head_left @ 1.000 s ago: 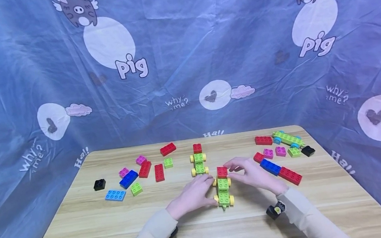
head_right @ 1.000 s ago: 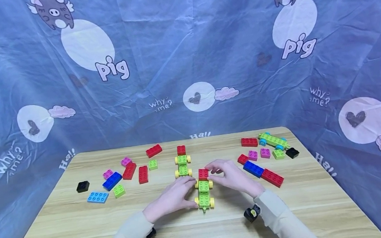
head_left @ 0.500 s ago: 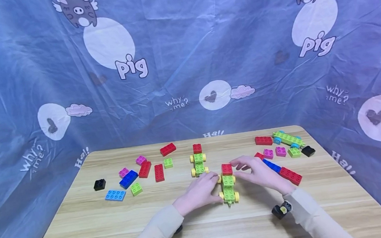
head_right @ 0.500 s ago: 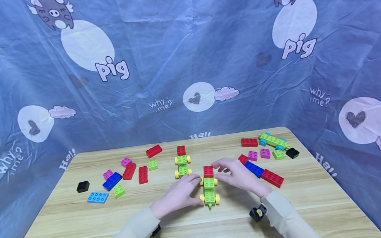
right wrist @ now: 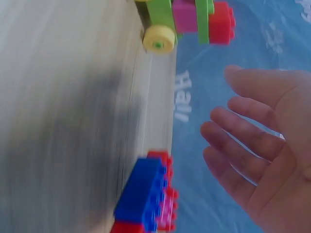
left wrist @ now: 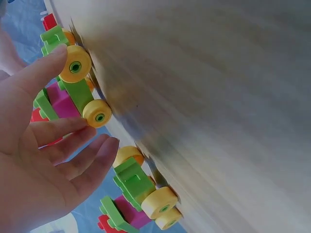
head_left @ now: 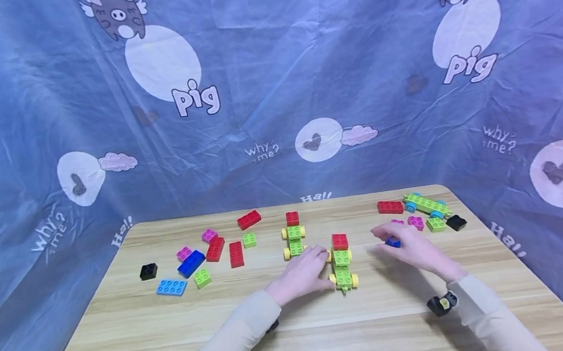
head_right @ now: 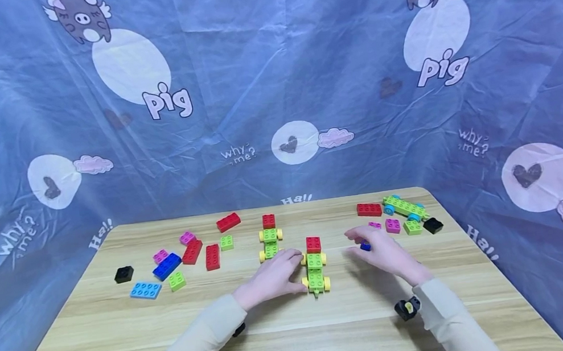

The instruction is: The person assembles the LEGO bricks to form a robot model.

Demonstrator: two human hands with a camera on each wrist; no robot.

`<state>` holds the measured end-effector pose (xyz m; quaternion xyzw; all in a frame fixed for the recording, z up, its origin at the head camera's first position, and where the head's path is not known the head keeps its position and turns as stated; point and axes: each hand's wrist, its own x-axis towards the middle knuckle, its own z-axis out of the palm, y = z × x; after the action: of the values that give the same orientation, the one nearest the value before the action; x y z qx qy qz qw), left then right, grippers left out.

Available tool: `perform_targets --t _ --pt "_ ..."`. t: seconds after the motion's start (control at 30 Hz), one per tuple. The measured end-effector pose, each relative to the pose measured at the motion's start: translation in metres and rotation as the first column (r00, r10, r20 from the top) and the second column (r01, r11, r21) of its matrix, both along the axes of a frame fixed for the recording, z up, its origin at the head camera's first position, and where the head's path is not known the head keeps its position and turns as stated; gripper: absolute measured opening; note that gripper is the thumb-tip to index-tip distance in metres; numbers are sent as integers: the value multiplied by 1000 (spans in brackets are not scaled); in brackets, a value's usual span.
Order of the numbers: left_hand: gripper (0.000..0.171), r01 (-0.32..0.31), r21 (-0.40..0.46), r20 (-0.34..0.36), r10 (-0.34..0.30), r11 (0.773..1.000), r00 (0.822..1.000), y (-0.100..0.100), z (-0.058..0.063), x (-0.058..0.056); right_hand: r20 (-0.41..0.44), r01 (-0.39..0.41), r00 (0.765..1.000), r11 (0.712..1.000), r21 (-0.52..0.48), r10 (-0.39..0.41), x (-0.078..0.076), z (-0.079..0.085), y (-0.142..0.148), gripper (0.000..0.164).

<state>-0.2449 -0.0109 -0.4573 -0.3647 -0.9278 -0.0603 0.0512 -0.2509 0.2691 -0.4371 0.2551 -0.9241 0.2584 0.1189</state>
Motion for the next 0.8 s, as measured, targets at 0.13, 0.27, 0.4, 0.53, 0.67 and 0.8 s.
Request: perform_targets --t 0.13,0.27,0.4,0.53,0.67,0.8 --pt "62 3 -9 -6 -3 1000 1000 3 0 -4 -19 40 999 999 23 -40 -1 -2 19 33" --pt "60 5 -13 -11 -5 1000 1000 7 -1 -9 -14 101 995 993 65 -100 2 -2 36 36" --pt "59 -12 -23 -8 12 1000 1000 13 -2 -14 -7 127 992 987 100 -127 7 -1 52 37" --pt "58 -34 -9 1 34 999 999 18 -2 -18 4 155 988 978 141 -157 13 -1 64 36" --pt "60 -44 0 12 44 999 999 21 -3 -21 32 185 980 964 191 -194 18 -2 73 31" --pt "47 -58 -5 25 58 998 998 25 -4 -24 44 189 978 953 237 -205 24 -5 78 24"
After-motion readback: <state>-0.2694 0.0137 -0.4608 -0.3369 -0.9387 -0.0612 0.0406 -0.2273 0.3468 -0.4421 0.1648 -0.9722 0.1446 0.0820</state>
